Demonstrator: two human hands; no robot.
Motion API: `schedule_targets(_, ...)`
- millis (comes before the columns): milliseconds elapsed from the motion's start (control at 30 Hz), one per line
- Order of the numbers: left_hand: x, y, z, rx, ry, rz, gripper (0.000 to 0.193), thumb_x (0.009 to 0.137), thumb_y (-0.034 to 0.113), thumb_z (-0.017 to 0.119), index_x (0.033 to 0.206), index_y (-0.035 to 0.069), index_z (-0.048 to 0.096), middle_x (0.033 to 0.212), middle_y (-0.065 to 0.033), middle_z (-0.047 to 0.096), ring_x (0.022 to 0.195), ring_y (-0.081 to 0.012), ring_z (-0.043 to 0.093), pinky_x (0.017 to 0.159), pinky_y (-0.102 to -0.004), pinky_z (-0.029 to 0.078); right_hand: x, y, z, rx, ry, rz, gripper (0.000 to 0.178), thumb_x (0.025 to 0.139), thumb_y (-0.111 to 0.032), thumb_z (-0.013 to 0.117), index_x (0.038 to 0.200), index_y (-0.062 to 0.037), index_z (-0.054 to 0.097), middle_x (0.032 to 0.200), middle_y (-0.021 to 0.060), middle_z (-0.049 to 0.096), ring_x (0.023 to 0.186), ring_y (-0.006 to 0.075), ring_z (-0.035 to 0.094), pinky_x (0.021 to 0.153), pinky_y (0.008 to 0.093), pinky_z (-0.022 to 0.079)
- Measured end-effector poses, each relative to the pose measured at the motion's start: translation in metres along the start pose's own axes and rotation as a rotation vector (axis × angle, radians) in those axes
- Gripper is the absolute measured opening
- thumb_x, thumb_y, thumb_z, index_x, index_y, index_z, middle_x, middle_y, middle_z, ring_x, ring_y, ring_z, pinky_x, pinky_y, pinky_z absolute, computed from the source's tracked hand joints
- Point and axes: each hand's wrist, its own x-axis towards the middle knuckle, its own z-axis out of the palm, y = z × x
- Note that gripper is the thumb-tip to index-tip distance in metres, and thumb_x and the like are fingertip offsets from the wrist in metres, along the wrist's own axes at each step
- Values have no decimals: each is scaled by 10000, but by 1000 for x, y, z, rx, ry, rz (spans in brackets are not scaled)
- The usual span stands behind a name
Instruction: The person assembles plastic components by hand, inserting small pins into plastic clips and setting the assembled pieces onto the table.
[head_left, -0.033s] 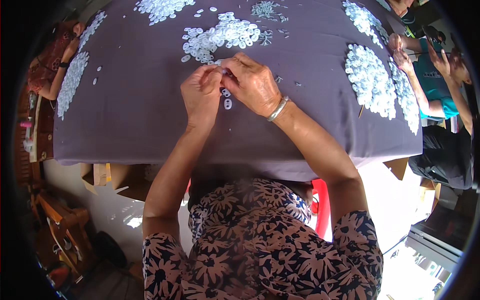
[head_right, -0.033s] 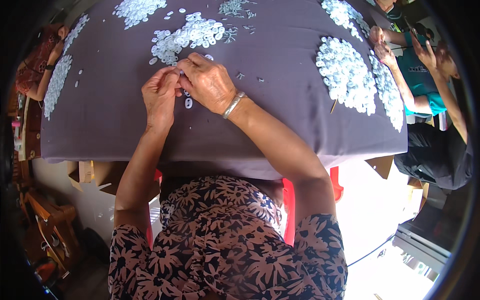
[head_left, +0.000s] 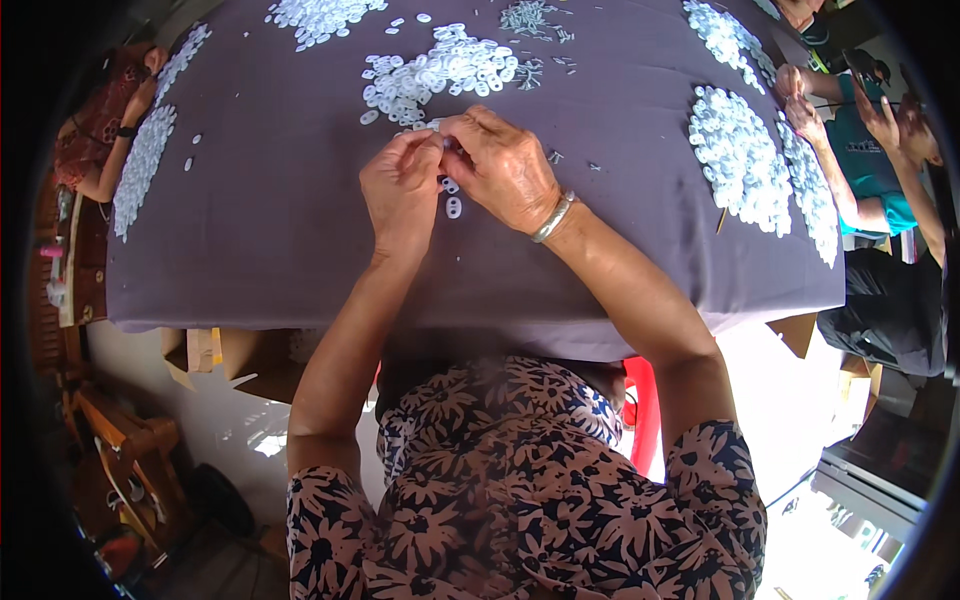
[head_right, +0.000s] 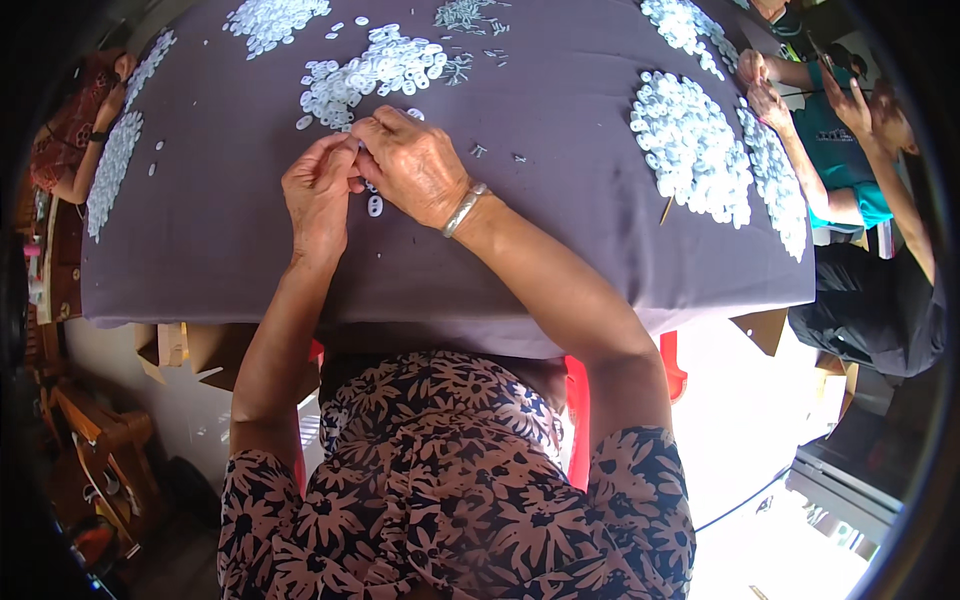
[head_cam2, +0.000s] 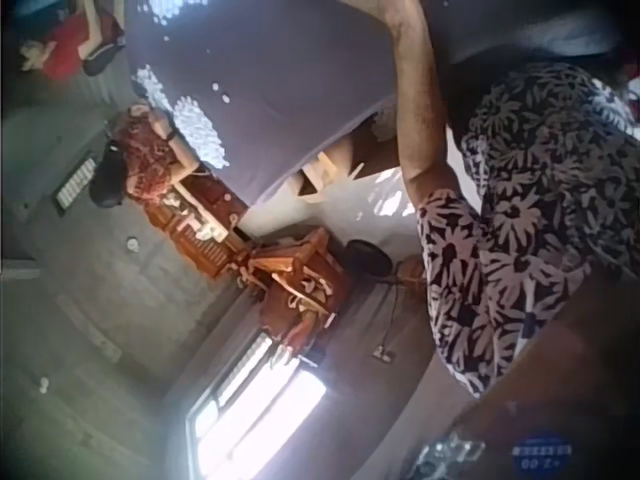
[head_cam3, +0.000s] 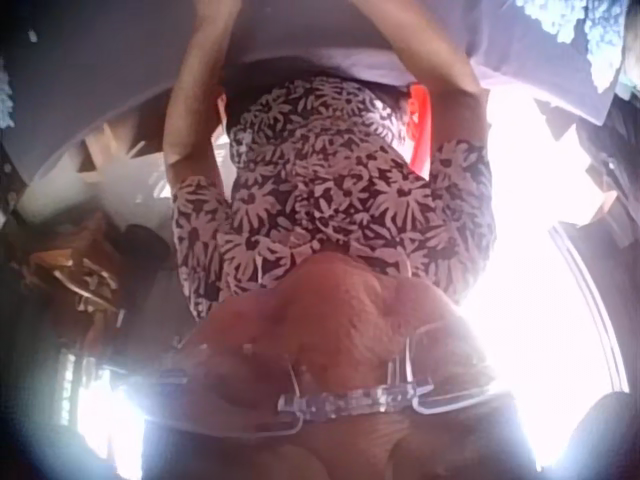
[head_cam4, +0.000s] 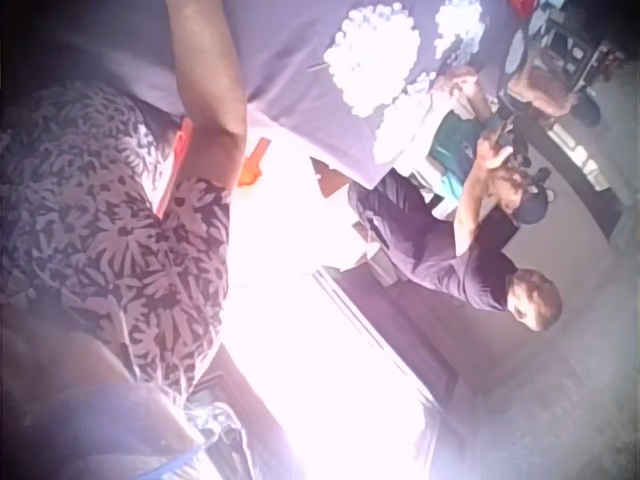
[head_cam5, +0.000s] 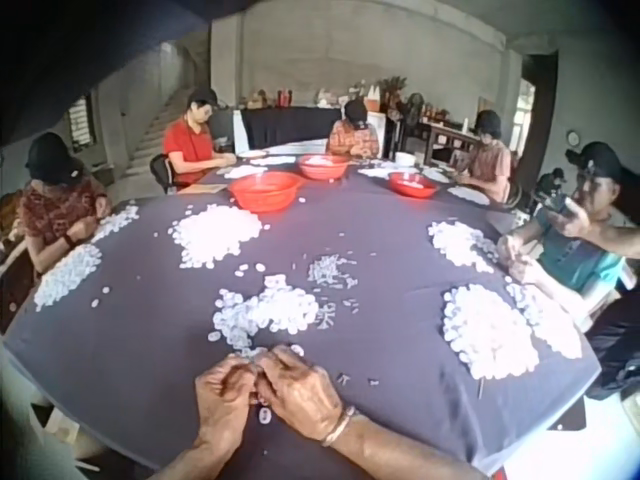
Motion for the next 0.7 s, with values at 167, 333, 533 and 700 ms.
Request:
schedule_targets(167,-6,0,-3,33,-35,111,142,878,119,612,965,10,638,777,-7,625,690,-62,583,577,-200,457,1,-2,-2,162,24,178,129,764,-12,637,891,-26,619,790,88,629,680,202,636,605,306,525)
schedule_targets(333,3,-8,-14,46,-141,227,158,881,88,610,1021,16,619,919,-36,647,812,-96,627,629,-217,485,0,6,-1,589,-93,450,69,857,-28,616,917,-19,649,800,47,679,710,72,624,654,233,525)
schedule_targets(533,3,-9,-15,101,-97,280,201,843,-8,624,1044,-2,610,934,-55,646,839,-109,622,736,-237,509,-1,1,-2,466,-63,337,172,867,-12,594,1035,-53,601,834,30,658,716,78,602,662,241,519)
schedule_targets(700,9,-15,-19,95,-139,368,225,824,-47,621,1046,-11,609,929,-59,648,833,-112,622,772,-240,507,0,6,-7,341,-148,237,235,848,35,575,1059,-67,561,777,18,601,709,84,580,643,254,506)
